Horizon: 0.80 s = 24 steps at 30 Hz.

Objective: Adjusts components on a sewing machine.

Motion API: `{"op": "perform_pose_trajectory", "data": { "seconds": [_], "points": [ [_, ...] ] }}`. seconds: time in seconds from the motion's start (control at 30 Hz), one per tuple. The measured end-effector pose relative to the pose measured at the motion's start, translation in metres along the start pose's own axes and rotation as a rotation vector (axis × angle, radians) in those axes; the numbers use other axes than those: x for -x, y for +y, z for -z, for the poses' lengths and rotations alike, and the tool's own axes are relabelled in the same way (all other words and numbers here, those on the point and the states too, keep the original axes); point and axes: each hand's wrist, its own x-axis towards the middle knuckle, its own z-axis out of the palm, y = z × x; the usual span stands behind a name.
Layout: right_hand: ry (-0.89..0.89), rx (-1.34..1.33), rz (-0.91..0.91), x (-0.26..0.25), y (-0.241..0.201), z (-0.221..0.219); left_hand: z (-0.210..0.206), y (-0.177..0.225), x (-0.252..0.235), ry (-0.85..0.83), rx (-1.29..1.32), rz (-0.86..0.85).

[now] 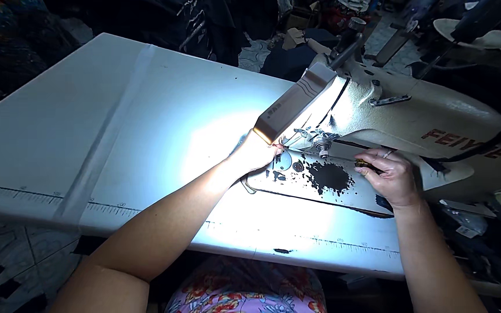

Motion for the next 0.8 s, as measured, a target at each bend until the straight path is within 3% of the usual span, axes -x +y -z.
{"op": "perform_pose_trajectory", "data": {
  "seconds": [0.23,0.5,0.6,0.7,0.8],
  "points": [
    [-0.01,0.168,0.041,0.005,0.002,0.003,0.0,-0.012,-0.001,-0.01,-0.006,-0.103],
    [0.02,0.179,0.073,0.006,-0.002,0.002,0.009,-0.007,-0.001,0.003,-0.008,-0.038],
    [0.036,0.16,0.069,0.008,-0.001,0.0,0.02,-0.015,-0.005,0.124,0.119,-0.029],
    [0.053,0.158,0.063,0.008,-0.001,-0.002,0.028,-0.022,-0.01,0.082,0.229,-0.16],
    [0.077,0.15,0.062,0.008,0.001,-0.004,0.026,-0.028,-0.013,0.041,0.329,-0.187]
  ]
}}
